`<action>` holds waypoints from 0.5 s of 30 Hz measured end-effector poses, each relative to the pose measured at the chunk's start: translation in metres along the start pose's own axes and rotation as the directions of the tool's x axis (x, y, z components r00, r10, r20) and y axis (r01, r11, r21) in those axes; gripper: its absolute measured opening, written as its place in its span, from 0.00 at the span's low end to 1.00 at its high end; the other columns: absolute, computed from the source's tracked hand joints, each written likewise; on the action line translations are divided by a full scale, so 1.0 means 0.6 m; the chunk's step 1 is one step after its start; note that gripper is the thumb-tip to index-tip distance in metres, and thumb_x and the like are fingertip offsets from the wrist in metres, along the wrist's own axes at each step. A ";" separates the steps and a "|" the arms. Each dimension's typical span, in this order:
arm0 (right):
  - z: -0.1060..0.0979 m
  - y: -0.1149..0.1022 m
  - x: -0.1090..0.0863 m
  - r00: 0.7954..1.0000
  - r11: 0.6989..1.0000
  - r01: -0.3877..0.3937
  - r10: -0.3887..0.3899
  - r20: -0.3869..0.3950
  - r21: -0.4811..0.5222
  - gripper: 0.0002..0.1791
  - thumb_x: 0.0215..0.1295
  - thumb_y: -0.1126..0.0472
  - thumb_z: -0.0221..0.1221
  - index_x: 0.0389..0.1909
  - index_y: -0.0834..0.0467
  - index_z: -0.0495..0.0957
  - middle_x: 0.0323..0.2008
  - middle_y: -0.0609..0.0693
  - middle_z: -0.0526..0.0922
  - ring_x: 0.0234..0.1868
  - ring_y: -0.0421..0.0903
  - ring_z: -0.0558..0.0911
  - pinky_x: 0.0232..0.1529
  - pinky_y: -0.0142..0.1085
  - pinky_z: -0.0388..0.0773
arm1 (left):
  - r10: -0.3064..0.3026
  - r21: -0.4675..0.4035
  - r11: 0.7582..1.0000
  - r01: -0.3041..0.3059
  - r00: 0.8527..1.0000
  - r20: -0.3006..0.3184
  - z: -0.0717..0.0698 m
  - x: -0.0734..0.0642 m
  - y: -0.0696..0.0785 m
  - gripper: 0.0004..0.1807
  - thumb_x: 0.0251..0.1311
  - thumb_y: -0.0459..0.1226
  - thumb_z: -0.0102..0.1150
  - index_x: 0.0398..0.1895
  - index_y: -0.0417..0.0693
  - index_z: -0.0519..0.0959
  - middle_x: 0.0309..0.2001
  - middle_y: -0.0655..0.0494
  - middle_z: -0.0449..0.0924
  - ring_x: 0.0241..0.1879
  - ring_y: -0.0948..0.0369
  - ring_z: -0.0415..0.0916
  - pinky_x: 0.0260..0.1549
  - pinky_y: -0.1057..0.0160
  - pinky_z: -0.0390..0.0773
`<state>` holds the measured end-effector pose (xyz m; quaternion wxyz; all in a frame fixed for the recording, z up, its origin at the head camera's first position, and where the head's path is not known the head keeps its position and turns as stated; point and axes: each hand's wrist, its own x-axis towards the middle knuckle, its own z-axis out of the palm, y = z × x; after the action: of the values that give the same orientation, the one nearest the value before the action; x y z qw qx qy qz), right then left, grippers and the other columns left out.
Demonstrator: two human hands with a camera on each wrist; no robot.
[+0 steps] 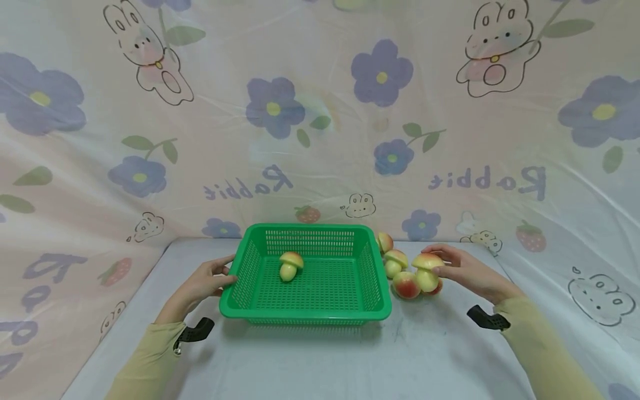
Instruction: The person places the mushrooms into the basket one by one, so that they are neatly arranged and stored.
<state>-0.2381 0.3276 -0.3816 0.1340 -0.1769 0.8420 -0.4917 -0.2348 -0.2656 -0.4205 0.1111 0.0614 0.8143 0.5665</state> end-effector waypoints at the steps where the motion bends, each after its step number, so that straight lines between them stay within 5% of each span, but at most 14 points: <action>1: 0.002 -0.005 0.005 1.000 1.000 0.005 -0.005 0.005 -0.002 0.25 0.69 0.56 0.57 0.64 0.56 0.65 0.61 0.56 0.69 0.60 0.51 0.68 0.58 0.54 0.64 | 0.001 0.001 1.000 -0.001 1.000 -0.002 0.000 0.000 0.000 0.39 0.64 0.32 0.57 0.75 0.40 0.51 0.38 0.42 0.71 0.35 0.52 0.80 0.33 0.54 0.82; 15: 0.043 -0.082 0.084 0.996 0.999 0.038 -0.040 0.076 0.027 0.25 0.64 0.52 0.62 0.61 0.50 0.69 0.59 0.50 0.71 0.61 0.52 0.69 0.55 0.47 0.69 | 0.002 -0.001 1.000 -0.002 1.000 0.000 -0.001 0.000 -0.001 0.40 0.63 0.34 0.59 0.75 0.41 0.51 0.38 0.42 0.71 0.34 0.51 0.80 0.32 0.54 0.82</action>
<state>-0.2651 0.2637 -0.3534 0.1588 -0.2104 0.8264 -0.4976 -0.2350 -0.2665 -0.4206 0.1105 0.0624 0.8139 0.5670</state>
